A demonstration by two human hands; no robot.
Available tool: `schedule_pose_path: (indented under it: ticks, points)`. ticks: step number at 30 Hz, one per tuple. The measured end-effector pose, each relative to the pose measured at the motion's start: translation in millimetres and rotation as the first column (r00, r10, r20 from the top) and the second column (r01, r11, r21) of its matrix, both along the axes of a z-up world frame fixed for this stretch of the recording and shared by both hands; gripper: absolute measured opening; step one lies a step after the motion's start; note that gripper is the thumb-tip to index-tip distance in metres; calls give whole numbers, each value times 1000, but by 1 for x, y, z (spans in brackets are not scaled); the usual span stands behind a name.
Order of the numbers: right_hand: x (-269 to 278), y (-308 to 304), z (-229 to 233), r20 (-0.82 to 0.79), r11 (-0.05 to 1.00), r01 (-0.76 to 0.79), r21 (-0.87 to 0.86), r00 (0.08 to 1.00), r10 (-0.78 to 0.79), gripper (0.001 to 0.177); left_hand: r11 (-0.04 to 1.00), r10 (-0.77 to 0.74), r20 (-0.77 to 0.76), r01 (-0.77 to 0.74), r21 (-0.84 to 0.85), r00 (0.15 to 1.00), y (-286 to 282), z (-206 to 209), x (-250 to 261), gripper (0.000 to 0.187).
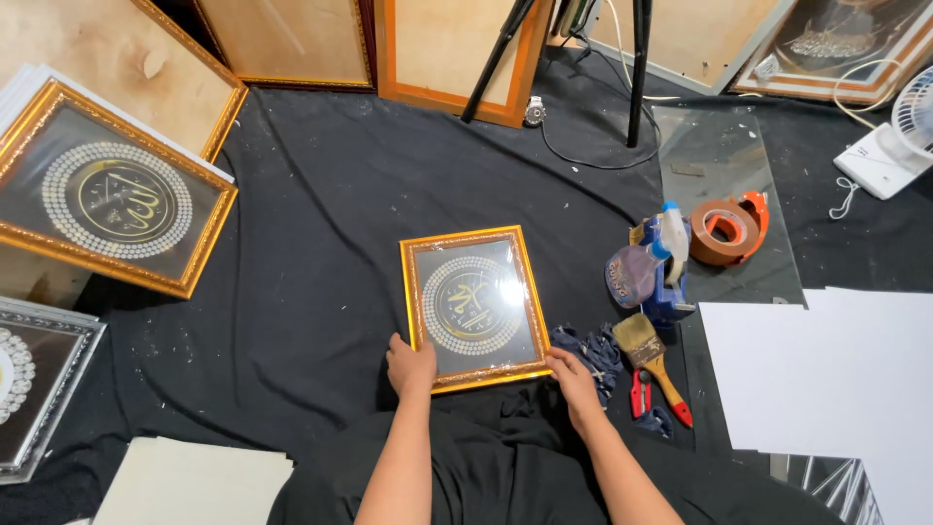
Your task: Cleaning the glass of a framed artwork and applying a protective backing or tape to the frame.
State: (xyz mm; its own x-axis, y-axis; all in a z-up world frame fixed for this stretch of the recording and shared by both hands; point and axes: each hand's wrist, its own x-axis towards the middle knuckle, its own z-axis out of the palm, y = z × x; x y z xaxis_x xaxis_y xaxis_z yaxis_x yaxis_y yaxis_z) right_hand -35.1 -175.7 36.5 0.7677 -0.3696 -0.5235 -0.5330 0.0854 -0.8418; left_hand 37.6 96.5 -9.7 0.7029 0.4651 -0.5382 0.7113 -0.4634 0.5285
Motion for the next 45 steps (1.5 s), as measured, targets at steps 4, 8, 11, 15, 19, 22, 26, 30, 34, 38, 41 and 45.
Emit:
schedule_pose_path:
  ticks: [4, 8, 11, 15, 19, 22, 26, 30, 34, 38, 41, 45]
  points:
    - [6, -16, -27, -45, 998, 9, 54, 999, -7, 60, 999, -1, -60, -2, -43, 998, 11, 35, 0, 79]
    - [5, -5, -4, -49, 991, -13, 133, 999, 19, 52, 997, 40, -116, -48, -67, 992, 11, 57, 10, 66]
    - [5, 3, 20, -81, 981, -31, 192, 996, 47, 47, 982, 145, -139, -159, -100, 980, 9, 82, 13, 62]
    - [-3, 7, 17, -50, 976, -152, 154, 986, 162, 44, 972, 225, -126, -231, -34, 966, 10, 113, 10, 65]
    - [-4, -2, -9, -58, 880, -441, -177, 897, 438, 52, 988, 148, -54, -146, 46, 988, 13, 127, 16, 65]
    - [0, -2, 38, -276, 906, -423, -21, 873, 401, 59, 997, 53, 156, -60, 45, 986, 14, 134, 18, 65]
    - [18, -42, 76, -50, 614, -201, -763, 966, 255, 50, 1000, -10, 275, 7, 13, 961, 18, 146, 19, 63]
    - [53, -75, 143, 360, 502, 85, -861, 800, 481, 31, 987, -133, 275, 152, -49, 952, 25, 124, 24, 56]
    - [59, -58, 207, 57, 791, -407, -457, 874, 482, 50, 957, -239, 295, 275, -88, 925, 10, 124, 25, 53]
    - [49, -54, 212, 198, 859, -469, -207, 839, 506, 30, 950, -238, 330, 289, -115, 913, 7, 123, 24, 50]
    - [47, -67, 186, 242, 843, -442, -306, 821, 518, 34, 948, -242, 402, 303, -94, 883, 2, 137, 20, 44]
    - [36, -47, 209, 263, 931, -228, -285, 915, 305, 33, 936, -313, 794, 313, 163, 522, -10, 142, 19, 49]
